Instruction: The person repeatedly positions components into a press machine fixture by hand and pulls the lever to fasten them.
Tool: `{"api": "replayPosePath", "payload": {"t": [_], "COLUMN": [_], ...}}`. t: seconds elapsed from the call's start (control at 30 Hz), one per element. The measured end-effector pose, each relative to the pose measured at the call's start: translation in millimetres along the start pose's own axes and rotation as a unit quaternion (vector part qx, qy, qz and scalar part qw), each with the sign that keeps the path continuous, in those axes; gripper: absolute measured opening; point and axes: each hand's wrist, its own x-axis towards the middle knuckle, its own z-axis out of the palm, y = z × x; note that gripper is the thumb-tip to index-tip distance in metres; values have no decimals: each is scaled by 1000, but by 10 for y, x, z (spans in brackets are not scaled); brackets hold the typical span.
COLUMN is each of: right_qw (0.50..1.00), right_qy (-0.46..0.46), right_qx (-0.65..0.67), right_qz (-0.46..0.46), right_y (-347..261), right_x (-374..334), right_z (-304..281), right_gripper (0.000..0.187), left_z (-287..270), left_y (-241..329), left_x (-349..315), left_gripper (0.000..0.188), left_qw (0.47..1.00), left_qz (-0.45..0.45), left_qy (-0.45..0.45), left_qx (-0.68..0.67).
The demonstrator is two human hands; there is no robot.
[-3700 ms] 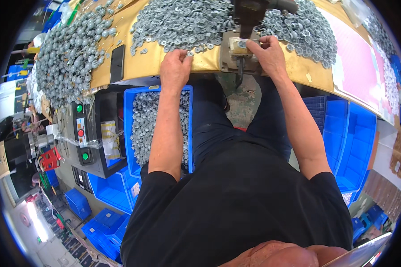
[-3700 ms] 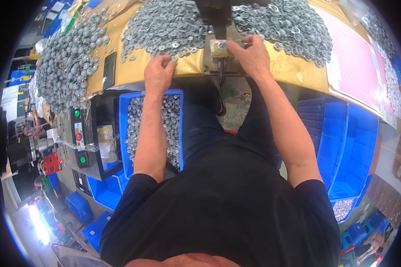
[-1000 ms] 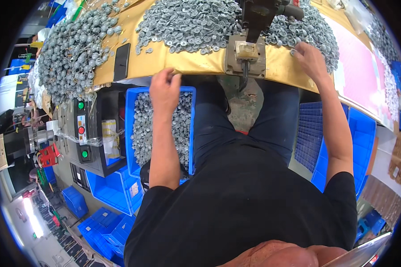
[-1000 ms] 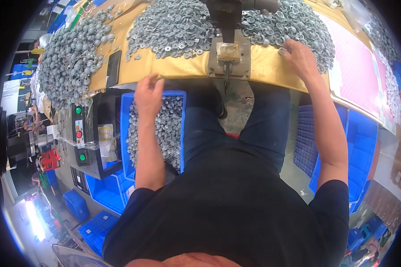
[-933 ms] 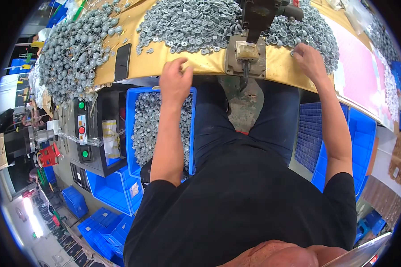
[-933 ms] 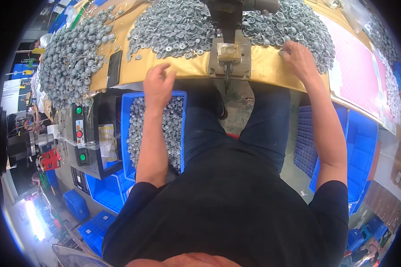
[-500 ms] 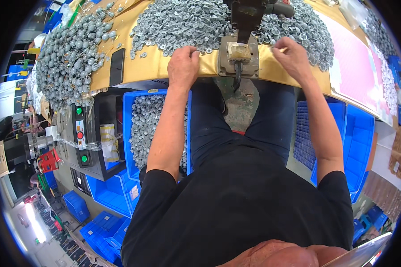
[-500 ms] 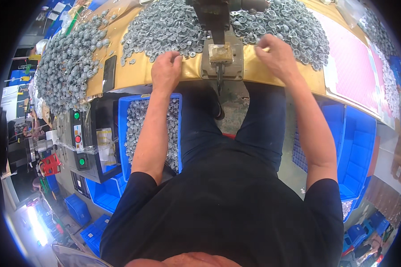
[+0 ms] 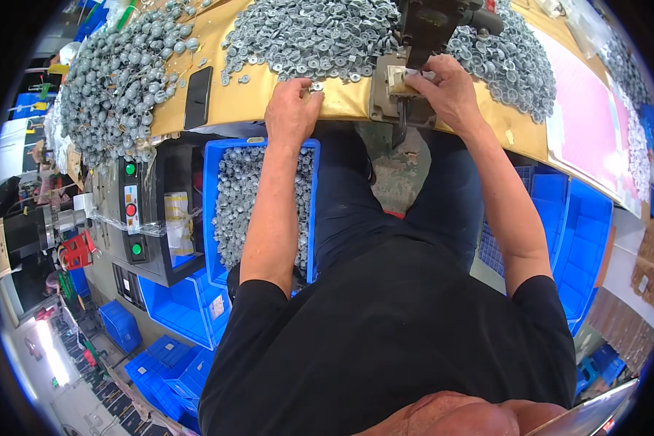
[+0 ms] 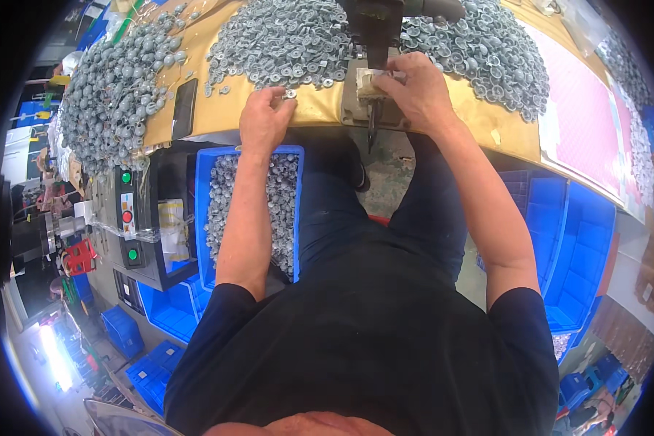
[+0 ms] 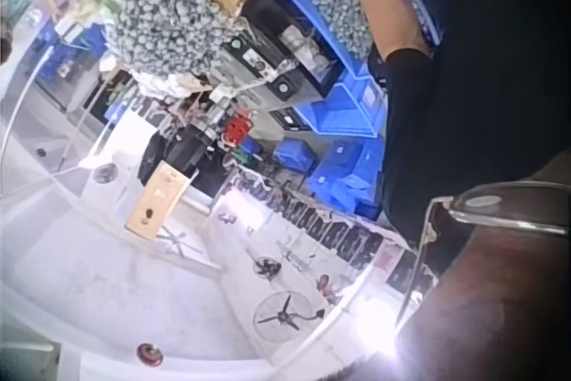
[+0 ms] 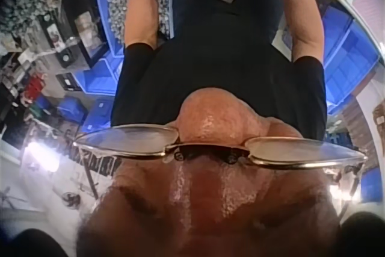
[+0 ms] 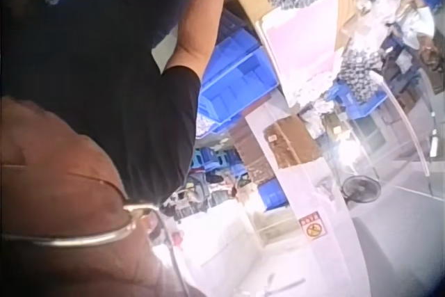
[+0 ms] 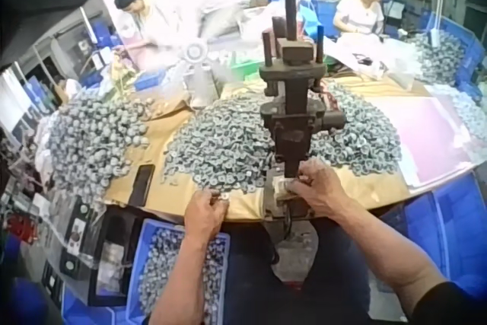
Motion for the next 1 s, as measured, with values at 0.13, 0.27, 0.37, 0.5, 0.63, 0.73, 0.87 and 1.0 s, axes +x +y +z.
{"api": "replayPosePath", "payload": {"t": [0.13,0.27,0.37,0.5,0.63,0.73,0.87,1.0], "right_qw": [998,999,996,998,998,997,991,991], "right_qy": [-31,7,27,15,28,32,20,14], "right_qx": [-51,-36,58,30,19,43,89,85], "right_qz": [3,-7,58,46,54,63,94,104], "right_y": [70,47,58,104,77,122,176,159], "right_x": [-32,-49,-45,-49,-42,-27,-16,-14], "right_z": [0,115,113,56,93,104,146,141], "right_gripper": [33,31,29,29,25,21,17,18], "left_z": [-7,-49,-57,32,192,293,353,365], "left_y": [-11,0,260,656,865,957,1035,1044], "left_x": [19,15,31,91,185,223,251,275], "left_gripper": [27,20,17,15,14,15,15,16], "left_qw": [1000,997,991,975,957,953,958,961], "left_qz": [-6,35,64,138,197,196,160,169], "left_qy": [-18,-4,-16,-33,-26,-36,-71,-76], "left_qx": [-3,-71,-117,-169,-210,-227,-225,-203]}}
